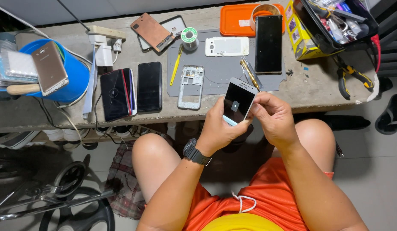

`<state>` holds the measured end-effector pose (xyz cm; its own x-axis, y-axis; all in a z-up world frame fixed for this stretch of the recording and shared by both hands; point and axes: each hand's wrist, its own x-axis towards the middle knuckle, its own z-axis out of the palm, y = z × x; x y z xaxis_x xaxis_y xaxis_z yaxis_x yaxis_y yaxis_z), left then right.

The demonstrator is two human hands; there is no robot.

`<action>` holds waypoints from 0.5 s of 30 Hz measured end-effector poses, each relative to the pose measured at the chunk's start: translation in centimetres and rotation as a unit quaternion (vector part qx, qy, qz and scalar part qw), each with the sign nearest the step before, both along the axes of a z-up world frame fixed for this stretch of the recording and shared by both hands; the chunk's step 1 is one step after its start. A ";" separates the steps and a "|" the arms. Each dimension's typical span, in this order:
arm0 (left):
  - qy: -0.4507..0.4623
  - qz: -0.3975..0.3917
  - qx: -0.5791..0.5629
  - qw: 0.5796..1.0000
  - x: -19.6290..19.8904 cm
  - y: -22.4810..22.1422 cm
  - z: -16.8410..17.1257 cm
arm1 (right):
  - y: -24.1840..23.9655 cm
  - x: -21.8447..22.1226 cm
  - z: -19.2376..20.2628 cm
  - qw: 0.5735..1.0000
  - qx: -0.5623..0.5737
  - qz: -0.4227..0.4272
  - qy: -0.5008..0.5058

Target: Disassembling a mobile phone to access internal components and testing a replacement screen.

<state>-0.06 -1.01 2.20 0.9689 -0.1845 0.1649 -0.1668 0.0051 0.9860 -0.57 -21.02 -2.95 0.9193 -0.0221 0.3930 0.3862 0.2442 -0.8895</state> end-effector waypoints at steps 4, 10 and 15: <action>0.000 -0.010 -0.001 1.000 0.2 -0.5 -0.5 | -0.8 0.0 -0.2 1.000 -0.004 -0.004 0.010; 0.007 -0.016 0.007 1.000 0.2 -1.0 -1.2 | -1.2 -0.1 -0.5 1.000 0.003 -0.008 0.015; 0.004 -0.021 0.008 1.000 0.4 -1.1 -1.4 | -1.4 -0.1 -0.3 1.000 0.003 -0.004 0.016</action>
<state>0.35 -2.11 0.83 0.9614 -0.2283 0.1536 -0.1587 -0.0044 0.9873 -0.63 -22.39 -3.28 0.9309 -0.0318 0.3639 0.3601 0.2464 -0.8998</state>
